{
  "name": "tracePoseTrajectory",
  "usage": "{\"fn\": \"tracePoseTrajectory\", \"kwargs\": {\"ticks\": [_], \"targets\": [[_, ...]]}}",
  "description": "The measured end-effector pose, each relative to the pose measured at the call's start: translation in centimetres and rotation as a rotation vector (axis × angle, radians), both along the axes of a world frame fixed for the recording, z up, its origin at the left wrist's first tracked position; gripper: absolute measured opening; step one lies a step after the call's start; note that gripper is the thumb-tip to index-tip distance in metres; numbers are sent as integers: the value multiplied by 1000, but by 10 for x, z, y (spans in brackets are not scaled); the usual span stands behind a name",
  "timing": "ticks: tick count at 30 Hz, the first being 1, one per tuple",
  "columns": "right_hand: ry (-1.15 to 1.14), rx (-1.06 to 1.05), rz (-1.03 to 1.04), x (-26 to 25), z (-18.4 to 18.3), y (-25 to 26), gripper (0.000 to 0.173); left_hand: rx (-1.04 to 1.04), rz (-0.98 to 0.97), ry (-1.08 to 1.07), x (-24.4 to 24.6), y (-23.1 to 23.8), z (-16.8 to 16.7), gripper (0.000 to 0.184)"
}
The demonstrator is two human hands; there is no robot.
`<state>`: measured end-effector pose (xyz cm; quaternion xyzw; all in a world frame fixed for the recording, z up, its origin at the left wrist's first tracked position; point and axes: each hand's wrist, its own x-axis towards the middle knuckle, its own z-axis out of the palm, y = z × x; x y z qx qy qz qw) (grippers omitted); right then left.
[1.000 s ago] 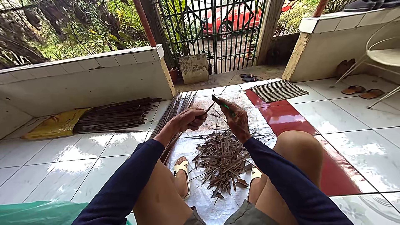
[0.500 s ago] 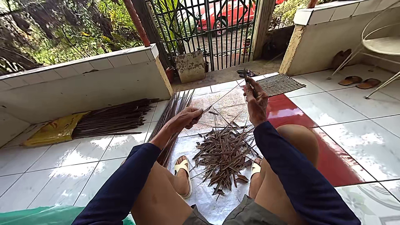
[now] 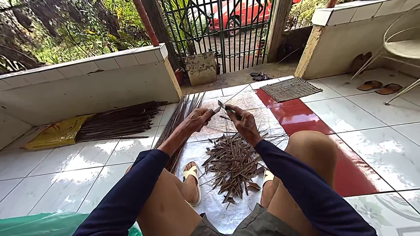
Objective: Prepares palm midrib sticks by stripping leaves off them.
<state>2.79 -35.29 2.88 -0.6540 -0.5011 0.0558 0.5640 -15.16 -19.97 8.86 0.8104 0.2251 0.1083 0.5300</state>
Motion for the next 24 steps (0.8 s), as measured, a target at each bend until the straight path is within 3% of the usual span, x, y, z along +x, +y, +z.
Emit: {"fn": "tracePoseTrajectory", "kwargs": {"ticks": [24], "targets": [[177,204,-54,42,12,-3,34,-24,16,57,-7,-15,16,36]]}}
